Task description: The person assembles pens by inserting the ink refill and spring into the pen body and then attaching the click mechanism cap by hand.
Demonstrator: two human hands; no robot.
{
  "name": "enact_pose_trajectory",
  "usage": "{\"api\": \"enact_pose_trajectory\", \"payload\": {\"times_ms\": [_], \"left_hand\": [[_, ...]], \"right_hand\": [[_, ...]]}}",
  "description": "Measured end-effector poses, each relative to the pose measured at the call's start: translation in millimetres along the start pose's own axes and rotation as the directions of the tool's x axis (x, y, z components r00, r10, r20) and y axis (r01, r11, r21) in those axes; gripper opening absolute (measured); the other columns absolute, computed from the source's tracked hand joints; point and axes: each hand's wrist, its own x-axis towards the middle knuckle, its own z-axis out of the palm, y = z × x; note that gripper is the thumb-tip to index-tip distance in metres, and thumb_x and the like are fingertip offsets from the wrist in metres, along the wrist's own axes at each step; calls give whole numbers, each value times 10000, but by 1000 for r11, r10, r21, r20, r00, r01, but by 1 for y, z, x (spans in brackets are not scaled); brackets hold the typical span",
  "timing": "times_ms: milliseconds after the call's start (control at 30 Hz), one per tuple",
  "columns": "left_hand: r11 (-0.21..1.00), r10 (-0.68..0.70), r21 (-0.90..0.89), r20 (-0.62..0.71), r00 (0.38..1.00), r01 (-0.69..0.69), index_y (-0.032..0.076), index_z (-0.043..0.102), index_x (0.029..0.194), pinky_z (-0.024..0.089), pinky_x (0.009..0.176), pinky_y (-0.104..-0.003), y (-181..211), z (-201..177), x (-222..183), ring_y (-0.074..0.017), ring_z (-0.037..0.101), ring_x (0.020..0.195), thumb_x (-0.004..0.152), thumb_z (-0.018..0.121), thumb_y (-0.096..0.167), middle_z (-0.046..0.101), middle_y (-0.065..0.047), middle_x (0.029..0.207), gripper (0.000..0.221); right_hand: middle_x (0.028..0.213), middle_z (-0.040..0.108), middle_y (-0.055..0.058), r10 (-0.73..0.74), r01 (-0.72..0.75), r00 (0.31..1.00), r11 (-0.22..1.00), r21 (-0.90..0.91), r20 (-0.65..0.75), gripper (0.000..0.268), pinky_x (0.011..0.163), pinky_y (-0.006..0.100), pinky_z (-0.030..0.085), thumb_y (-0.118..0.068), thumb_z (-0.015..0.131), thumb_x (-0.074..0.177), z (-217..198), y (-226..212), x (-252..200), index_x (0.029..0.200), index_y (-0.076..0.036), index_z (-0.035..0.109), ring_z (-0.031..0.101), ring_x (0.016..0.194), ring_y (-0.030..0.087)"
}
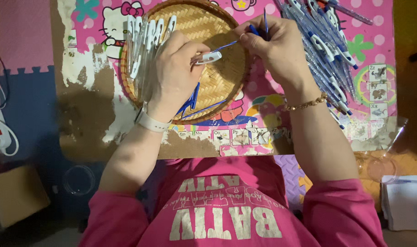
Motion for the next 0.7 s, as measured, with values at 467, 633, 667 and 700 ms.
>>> {"api": "enact_pose_trajectory", "payload": {"times_ms": [467,633,667,700], "left_hand": [[986,-97,149,137,986,76,110,767,1022,518,689,-457,-9,10,3,-314,605,875,817,870,30,543,-81,1012,243],[981,-179,103,183,967,162,76,769,1224,533,858,-325,-5,5,7,-225,587,943,874,832,41,576,-62,1050,358],[976,-208,105,207,956,190,91,760,1256,537,762,-294,1,-6,9,-198,611,883,929,809,111,590,-63,1096,331],[970,-237,108,230,944,217,106,751,1287,542,665,-262,8,-17,11,-172,636,823,983,786,181,604,-64,1142,315]], "right_hand": [[754,558,21,-38,63,998,778,-625,52,151,526,366,306,-103,750,1102,-46,-5,-2,1186,-145,869,419,603,160],[888,779,112,-104,218,976,550,-806,193,175,596,461,491,-96,753,986,-66,8,-3,1088,-129,891,688,708,300],[791,718,134,-26,172,983,503,-847,184,121,565,474,450,-174,749,1020,-69,8,-4,990,-79,818,621,648,315],[695,658,156,51,128,984,450,-884,169,276,535,488,409,-253,746,1054,-72,8,-6,893,-29,745,554,589,331]]}}
